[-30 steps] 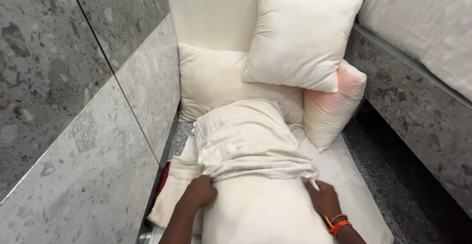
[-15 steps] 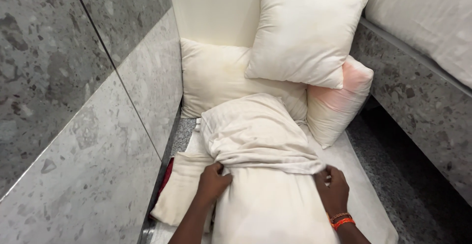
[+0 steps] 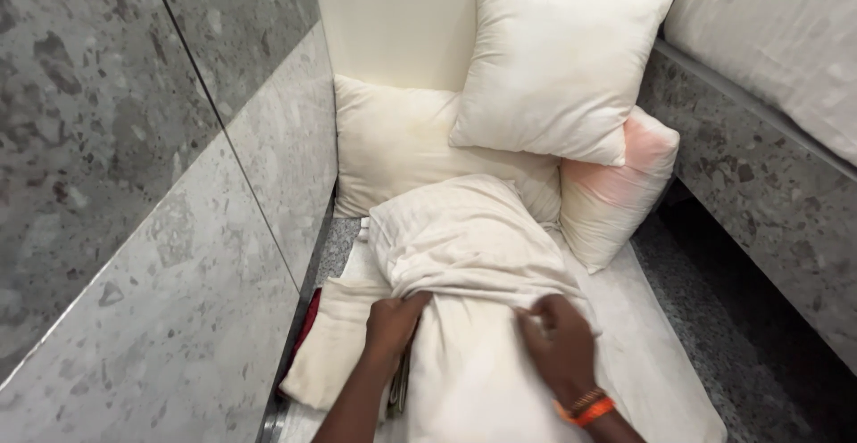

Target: Folding and organizing pillowcases and towels while arranging pillows on the floor.

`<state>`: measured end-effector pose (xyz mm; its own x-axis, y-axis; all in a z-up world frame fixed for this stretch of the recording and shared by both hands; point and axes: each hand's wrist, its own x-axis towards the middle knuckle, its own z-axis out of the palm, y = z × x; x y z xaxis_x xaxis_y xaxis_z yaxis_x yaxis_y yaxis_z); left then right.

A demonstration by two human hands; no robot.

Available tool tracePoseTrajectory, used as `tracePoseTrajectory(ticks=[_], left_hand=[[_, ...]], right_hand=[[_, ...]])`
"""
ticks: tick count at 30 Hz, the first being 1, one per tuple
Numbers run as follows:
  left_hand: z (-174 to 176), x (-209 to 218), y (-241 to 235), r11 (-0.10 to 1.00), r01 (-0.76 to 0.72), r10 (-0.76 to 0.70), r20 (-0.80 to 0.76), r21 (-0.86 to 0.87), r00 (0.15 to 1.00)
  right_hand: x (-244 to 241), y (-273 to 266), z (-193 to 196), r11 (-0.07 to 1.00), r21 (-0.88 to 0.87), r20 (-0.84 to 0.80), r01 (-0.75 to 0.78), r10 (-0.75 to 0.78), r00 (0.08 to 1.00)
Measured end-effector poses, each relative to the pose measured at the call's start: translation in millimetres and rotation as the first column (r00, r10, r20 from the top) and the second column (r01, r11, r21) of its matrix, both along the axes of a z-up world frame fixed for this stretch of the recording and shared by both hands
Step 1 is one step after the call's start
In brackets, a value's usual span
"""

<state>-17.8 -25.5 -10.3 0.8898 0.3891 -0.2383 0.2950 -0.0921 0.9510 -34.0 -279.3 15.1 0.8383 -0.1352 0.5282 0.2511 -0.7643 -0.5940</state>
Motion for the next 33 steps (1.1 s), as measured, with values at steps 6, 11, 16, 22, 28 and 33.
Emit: tracePoseTrajectory(ticks=[6, 11, 16, 22, 28, 33], left_hand=[[14.0, -10.3, 2.4, 0.945, 0.157, -0.178, -0.046, -0.288, 0.983], [2.4, -7.3, 13.7, 0.95, 0.162, -0.195, -0.099, -0.268, 0.976], [-35.0, 12.6, 22.8, 0.968, 0.149, -0.173, -0.106, -0.201, 0.979], [-27.5, 17.3, 18.7, 0.996, 0.09, -0.09, -0.068, -0.014, 0.994], [-22.5, 19.4, 7.6, 0.99, 0.009, -0.009, 0.005, 0.143, 1.0], [-37.2, 19.0, 18.4, 0.993, 0.079, -0.079, -0.007, 0.085, 0.997]], right_hand=[[-26.4, 88.0, 54.6, 0.923, -0.242, -0.473, -0.3, 0.158, 0.867], [-10.5, 99.4, -20.3, 0.864, -0.369, -0.469, -0.342, 0.145, 0.871], [-22.4, 83.5, -23.8, 0.875, -0.255, -0.485, -0.412, 0.253, 0.837], [-21.4, 71.6, -12.6, 0.884, -0.114, -0.533, -0.453, 0.33, 0.779], [-12.9, 52.5, -10.1, 0.85, -0.039, -0.527, -0.525, 0.429, 0.734], [19.3, 18.5, -16.9, 0.86, 0.111, -0.408, -0.499, 0.497, 0.766]])
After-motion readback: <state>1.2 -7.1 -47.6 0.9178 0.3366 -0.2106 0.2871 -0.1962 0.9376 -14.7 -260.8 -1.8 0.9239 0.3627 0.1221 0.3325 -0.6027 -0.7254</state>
